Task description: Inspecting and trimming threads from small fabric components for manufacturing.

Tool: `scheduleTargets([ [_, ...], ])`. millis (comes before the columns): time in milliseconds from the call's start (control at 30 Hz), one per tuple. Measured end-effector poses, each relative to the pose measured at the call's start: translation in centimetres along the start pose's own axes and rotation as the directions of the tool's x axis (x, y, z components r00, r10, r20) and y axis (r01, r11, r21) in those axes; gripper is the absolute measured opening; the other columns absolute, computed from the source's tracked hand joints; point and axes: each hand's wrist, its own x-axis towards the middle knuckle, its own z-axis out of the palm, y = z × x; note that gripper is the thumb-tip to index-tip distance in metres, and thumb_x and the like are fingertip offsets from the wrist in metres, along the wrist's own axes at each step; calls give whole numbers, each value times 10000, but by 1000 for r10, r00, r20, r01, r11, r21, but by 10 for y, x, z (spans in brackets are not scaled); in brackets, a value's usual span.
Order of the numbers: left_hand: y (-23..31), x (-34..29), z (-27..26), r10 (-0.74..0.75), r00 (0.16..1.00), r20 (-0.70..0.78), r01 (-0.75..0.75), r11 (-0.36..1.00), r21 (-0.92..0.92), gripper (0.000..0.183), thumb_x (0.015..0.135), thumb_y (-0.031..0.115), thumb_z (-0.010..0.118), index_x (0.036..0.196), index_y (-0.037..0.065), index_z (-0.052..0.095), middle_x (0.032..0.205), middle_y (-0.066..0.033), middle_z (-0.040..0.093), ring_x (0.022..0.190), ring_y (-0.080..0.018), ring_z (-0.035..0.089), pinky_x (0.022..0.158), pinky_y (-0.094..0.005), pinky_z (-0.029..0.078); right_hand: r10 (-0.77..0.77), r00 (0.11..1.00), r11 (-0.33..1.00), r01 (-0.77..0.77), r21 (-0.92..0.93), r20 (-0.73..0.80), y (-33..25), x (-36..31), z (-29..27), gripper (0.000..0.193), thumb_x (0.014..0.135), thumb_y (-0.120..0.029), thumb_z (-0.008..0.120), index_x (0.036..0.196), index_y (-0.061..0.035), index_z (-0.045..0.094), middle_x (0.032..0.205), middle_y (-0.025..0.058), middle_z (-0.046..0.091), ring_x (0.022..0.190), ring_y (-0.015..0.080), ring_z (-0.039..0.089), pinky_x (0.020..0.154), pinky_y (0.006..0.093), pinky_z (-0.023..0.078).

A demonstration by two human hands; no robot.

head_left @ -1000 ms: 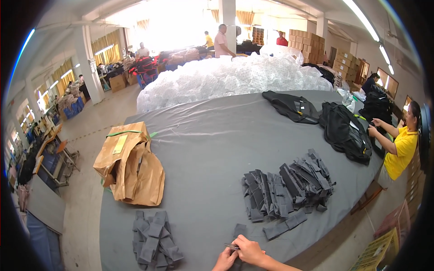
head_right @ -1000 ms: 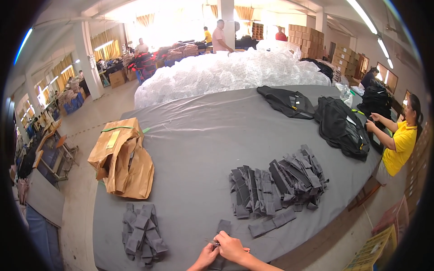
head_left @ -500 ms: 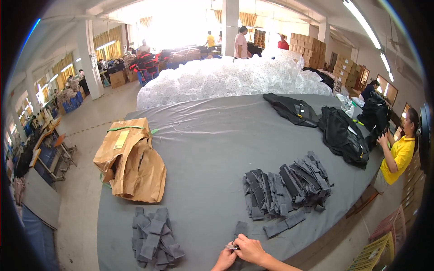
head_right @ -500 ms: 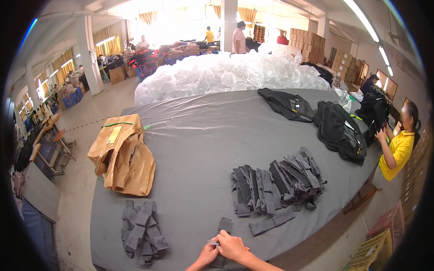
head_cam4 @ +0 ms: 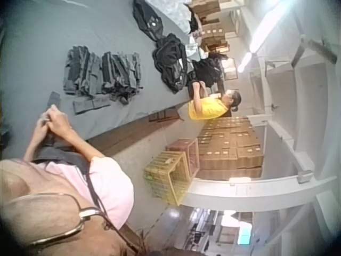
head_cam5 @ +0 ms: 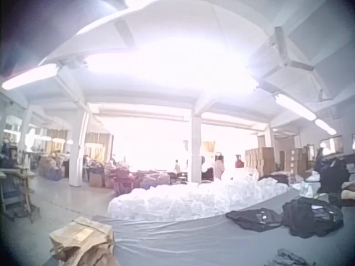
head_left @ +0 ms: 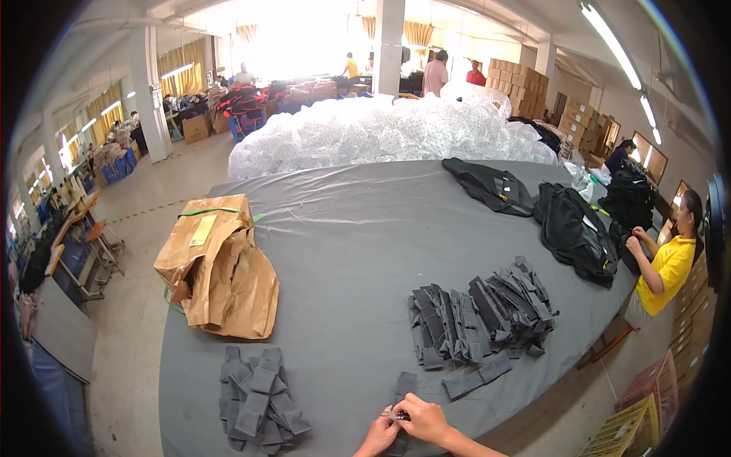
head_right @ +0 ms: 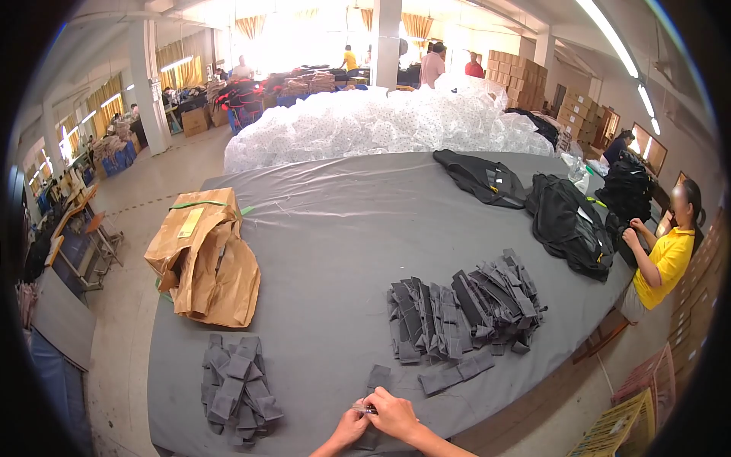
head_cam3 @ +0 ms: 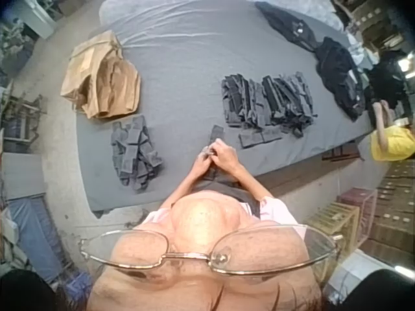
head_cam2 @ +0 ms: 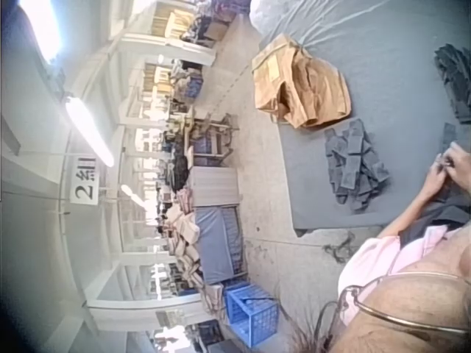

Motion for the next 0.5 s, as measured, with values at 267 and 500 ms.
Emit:
scheduleTargets([
  [267, -8, 4, -1, 41, 999, 6, -41, 999, -2, 210, 841, 102, 479, 1031, 17, 508, 947, -54, 546, 904, -138, 506, 817, -280, 406, -17, 997, 995, 24, -99, 69, 0, 4, 4, 133, 717, -197, 641, 807, -115, 587, 781, 23, 523, 639, 262, 581, 539, 391, 463],
  [500, 6, 0, -2, -17, 1000, 5, 17, 999, 45, 235, 858, 134, 493, 1061, 17, 509, 963, -52, 543, 932, -140, 503, 836, -279, 397, -22, 1000, 1000, 22, 10, 7, -1, 3, 4, 163, 687, -157, 656, 793, -82, 557, 799, 46, 511, 650, 279, 580, 545, 403, 473],
])
